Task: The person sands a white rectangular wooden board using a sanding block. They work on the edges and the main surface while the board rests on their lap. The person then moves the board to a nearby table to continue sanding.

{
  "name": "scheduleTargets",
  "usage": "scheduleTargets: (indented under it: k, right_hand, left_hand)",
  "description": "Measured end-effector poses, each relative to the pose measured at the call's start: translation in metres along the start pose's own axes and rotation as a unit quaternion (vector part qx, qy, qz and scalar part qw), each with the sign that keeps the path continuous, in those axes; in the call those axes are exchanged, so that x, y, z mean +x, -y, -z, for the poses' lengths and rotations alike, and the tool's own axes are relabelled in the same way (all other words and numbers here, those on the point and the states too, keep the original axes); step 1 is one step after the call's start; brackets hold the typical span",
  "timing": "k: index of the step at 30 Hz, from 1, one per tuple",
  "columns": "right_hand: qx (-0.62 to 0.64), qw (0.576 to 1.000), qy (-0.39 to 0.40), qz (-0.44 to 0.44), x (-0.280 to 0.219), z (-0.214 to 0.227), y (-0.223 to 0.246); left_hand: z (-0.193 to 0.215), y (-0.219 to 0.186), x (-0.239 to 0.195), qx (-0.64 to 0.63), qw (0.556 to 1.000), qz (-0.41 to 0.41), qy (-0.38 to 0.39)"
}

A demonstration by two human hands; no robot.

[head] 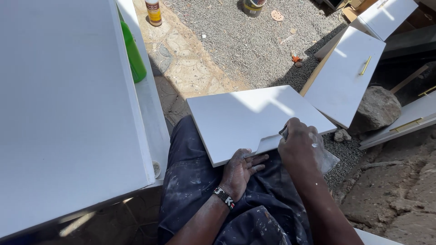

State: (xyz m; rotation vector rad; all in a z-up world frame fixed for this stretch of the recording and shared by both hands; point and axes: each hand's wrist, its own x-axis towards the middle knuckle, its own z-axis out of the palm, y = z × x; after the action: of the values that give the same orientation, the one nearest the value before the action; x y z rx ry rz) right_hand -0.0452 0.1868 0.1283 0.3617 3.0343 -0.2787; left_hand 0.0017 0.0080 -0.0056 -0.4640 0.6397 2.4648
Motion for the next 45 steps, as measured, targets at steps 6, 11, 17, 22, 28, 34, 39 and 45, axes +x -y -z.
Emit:
scheduleTargets:
  k: [6, 11, 17, 22, 28, 34, 39, 45]
  right_hand:
    - [-0.052, 0.989, -0.059, 0.128, -0.044, -0.058, -0.019]
    - [0.007, 0.975, -0.073, 0.211, -0.047, -0.050, -0.020]
    - [0.052, 0.938, -0.050, 0.339, -0.046, -0.009, -0.011]
    - [0.083, 0.915, -0.008, 0.394, -0.034, 0.006, -0.026]
    - [0.005, 0.943, -0.118, 0.311, -0.034, -0.047, -0.025]
    - [0.157, 0.907, -0.089, 0.381, -0.060, -0.002, -0.015]
    - [0.018, 0.944, -0.133, 0.300, -0.044, -0.010, -0.036]
    - [0.025, 0.961, -0.109, 0.252, -0.030, -0.055, -0.044]
  left_hand:
    - [0.004, 0.002, 0.005, 0.013, 1.000, 0.005, -0.005]
    - [0.000, -0.005, -0.002, -0.004, 0.999, 0.016, -0.042]
    - [0.011, -0.002, 0.008, -0.002, 0.998, 0.025, -0.063]
    - [-0.010, -0.016, -0.005, -0.002, 0.997, 0.026, -0.067]
    - [-0.009, -0.014, -0.002, 0.000, 0.998, 0.027, -0.062]
    - [0.001, -0.007, 0.000, 0.005, 0.997, 0.026, -0.066]
    - [-0.023, -0.018, -0.015, 0.000, 0.998, 0.023, -0.050]
    - [-0.011, -0.010, -0.008, -0.004, 0.999, 0.007, -0.051]
